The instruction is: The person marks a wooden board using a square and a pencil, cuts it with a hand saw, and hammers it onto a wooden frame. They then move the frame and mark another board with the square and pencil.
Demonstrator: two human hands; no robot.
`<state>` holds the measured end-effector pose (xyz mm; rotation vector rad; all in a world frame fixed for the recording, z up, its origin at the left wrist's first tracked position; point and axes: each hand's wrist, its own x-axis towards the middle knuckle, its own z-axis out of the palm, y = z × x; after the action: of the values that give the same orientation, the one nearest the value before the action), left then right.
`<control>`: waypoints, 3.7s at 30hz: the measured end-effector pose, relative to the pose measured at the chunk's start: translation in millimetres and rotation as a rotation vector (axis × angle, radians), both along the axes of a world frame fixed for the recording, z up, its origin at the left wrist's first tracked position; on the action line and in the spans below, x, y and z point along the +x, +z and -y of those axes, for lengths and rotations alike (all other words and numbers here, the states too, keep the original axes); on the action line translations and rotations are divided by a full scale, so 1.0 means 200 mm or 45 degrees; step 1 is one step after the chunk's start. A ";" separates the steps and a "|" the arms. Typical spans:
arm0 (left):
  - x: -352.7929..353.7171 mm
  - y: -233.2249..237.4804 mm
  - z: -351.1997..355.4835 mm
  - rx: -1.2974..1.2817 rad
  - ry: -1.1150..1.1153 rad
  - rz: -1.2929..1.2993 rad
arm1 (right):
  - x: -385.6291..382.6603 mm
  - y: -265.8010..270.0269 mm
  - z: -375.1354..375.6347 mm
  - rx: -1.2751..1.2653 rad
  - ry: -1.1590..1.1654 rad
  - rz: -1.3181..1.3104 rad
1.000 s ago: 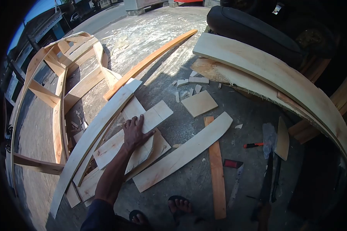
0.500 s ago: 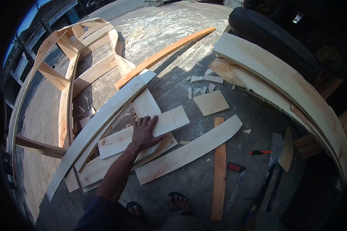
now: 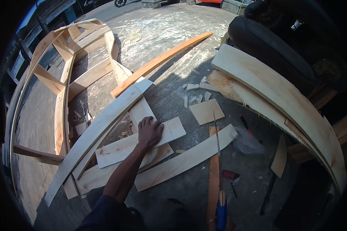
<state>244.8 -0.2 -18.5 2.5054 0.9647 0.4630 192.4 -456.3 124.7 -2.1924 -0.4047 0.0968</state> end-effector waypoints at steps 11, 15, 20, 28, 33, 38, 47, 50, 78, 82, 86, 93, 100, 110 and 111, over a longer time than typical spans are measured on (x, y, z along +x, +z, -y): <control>0.07 0.09 0.01 -0.143 0.199 -0.170 | 0.30 0.13 -0.63 0.027 0.412 -0.156; 0.08 0.07 0.02 -0.103 0.227 -0.186 | 0.31 0.23 -0.68 0.025 0.427 -0.241; 0.09 0.09 0.01 -0.121 0.223 -0.234 | 0.34 0.25 -0.61 -0.057 0.494 -0.238; 0.11 0.10 0.00 -0.128 0.218 -0.254 | 0.49 0.25 -0.93 -0.114 0.459 -0.472; 0.12 0.05 0.00 -0.043 0.237 -0.207 | 0.37 0.55 -0.69 -0.104 0.535 -0.477; 0.12 0.01 0.01 -0.003 0.259 -0.198 | 0.60 0.26 -1.18 -0.193 0.397 -0.607; 0.14 0.04 0.00 -0.123 0.265 -0.346 | 0.44 0.50 -0.83 -0.274 0.530 -0.465; 0.14 -0.03 0.01 -0.017 0.303 -0.311 | 0.60 0.17 -1.17 -0.117 0.443 -0.510; 0.15 0.03 -0.04 -0.074 0.357 -0.309 | 0.69 -0.02 -1.33 -0.137 0.463 -0.609; 0.15 0.02 -0.04 -0.083 0.349 -0.343 | 0.41 0.49 -0.57 -0.548 0.665 -0.409; 0.16 0.00 -0.03 -0.091 0.351 -0.382 | 0.57 0.28 -0.94 -0.170 0.586 -0.586; 0.20 0.04 -0.11 -0.105 0.480 -0.356 | 0.58 0.24 -0.97 -0.142 0.597 -0.484; 0.21 0.03 -0.11 -0.167 0.498 -0.417 | 0.66 0.09 -1.25 -0.207 0.600 -0.469; 0.24 0.04 -0.21 -0.125 0.559 -0.411 | 0.69 0.62 -0.92 -0.223 0.613 -0.751; 0.24 0.03 -0.21 -0.112 0.562 -0.412 | 0.73 0.50 -1.00 -0.212 0.609 -0.722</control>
<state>292.9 41.0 -13.1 2.3241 1.6394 0.1336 338.5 -256.8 225.0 -2.0670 -0.5955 1.0152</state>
